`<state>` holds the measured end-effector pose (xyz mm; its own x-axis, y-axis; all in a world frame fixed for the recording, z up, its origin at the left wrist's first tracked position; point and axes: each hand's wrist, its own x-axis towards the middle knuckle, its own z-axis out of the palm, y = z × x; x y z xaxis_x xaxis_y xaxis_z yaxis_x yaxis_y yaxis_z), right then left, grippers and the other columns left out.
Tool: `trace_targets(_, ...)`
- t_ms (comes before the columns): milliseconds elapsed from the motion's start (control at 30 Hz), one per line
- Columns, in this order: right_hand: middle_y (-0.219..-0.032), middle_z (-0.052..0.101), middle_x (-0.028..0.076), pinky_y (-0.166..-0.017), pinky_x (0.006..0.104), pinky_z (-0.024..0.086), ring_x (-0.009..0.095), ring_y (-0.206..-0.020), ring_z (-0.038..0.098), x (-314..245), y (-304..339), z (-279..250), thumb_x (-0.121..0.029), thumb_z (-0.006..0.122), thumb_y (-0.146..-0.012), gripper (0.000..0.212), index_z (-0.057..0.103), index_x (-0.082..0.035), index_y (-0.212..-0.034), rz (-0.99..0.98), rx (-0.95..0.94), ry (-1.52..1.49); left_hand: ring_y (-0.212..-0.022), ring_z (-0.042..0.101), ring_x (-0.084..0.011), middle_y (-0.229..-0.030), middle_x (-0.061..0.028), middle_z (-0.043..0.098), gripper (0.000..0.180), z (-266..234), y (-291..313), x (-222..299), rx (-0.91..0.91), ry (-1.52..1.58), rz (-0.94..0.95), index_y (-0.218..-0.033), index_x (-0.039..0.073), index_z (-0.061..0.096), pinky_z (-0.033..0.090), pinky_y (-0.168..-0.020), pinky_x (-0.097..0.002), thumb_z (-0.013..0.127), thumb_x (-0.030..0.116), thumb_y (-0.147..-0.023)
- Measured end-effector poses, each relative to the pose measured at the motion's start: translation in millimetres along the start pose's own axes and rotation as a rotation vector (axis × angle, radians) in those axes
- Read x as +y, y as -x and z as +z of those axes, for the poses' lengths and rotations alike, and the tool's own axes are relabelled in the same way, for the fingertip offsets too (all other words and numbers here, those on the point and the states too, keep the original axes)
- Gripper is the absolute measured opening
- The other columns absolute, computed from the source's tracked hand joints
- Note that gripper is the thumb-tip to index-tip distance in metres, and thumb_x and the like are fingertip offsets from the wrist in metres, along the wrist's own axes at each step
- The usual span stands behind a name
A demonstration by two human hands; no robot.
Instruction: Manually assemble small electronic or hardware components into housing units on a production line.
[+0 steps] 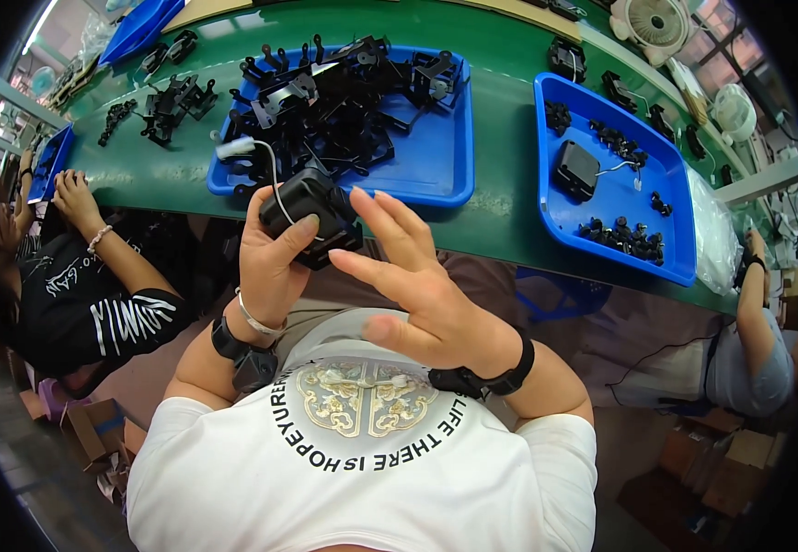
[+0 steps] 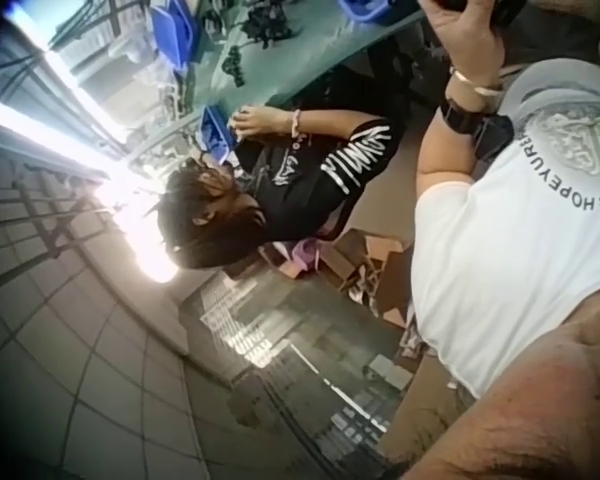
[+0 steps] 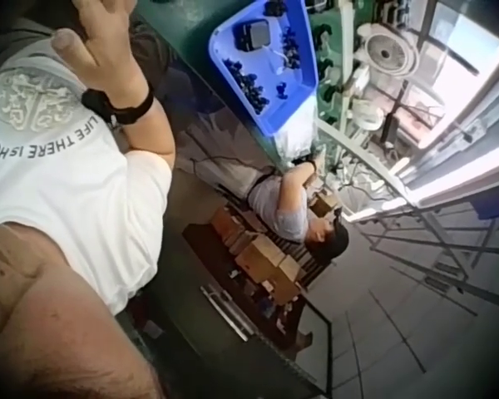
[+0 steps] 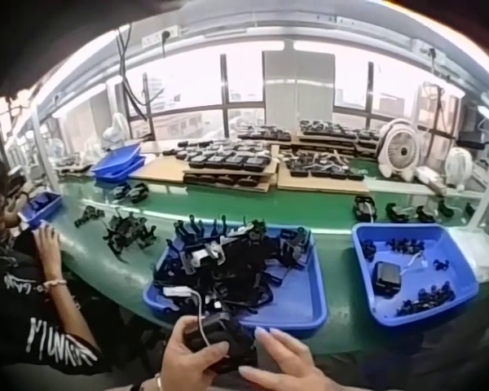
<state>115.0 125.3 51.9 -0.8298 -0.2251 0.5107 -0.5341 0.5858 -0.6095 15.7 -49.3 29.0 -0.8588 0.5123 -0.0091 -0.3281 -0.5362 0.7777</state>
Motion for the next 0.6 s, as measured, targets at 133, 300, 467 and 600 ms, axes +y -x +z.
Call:
trace_targets(133, -0.144, 0.022, 0.022, -0.107, 0.0422, 0.011, 0.037, -0.133, 0.019, 11.3, -3.8, 14.3, -0.041, 0.04, -0.091, 0.06, 0.036, 0.0, -0.134, 0.032, 0.017, -0.071, -0.091, 0.059, -0.0154, -0.102, -0.0069, 0.057, 0.044, -0.5, -1.5, -6.6, -0.025, 0.001, 0.026, -0.112, 0.008, 0.041, 0.052, -0.078, -0.0298, 0.065, -0.004, -0.077)
trace_targets(300, -0.144, 0.021, 0.022, -0.108, 0.0419, 0.011, 0.037, -0.134, 0.018, 8.4, -5.1, -2.6, -0.039, 0.04, -0.091, 0.058, 0.036, -0.001, -0.135, 0.05, 0.136, -0.037, -0.091, 0.059, -0.0149, -0.102, -0.0067, 0.057, 0.044, 3.8, -2.6, 0.6, -0.025, -0.003, 0.032, -0.111, 0.008, 0.042, 0.051, -0.078, -0.029, 0.065, -0.004, -0.076)
trace_targets(467, -0.144, 0.022, 0.022, -0.108, 0.0413, 0.01, 0.035, -0.135, 0.016, 6.6, -3.7, 3.6, -0.037, 0.04, -0.091, 0.056, 0.036, -0.003, -0.135, 0.0, -0.05, -0.13, -0.089, 0.059, -0.0141, -0.101, -0.0064, 0.057, 0.043, 2.7, -1.5, -3.2, 0.0, -0.008, 0.039, -0.111, 0.007, 0.041, 0.05, -0.079, -0.0278, 0.065, -0.004, -0.077)
trace_targets(600, -0.145, 0.02, 0.022, -0.108, 0.0413, 0.011, 0.033, -0.136, 0.014, 10.7, -5.5, 0.4, -0.035, 0.041, -0.09, 0.055, 0.036, -0.003, -0.135, 0.173, 0.116, -0.042, -0.089, 0.058, -0.0138, -0.1, -0.0062, 0.057, 0.043, 3.5, -1.2, -2.1, -0.019, -0.045, 0.069, -0.111, 0.007, 0.041, 0.05, -0.079, -0.0277, 0.065, -0.004, -0.077)
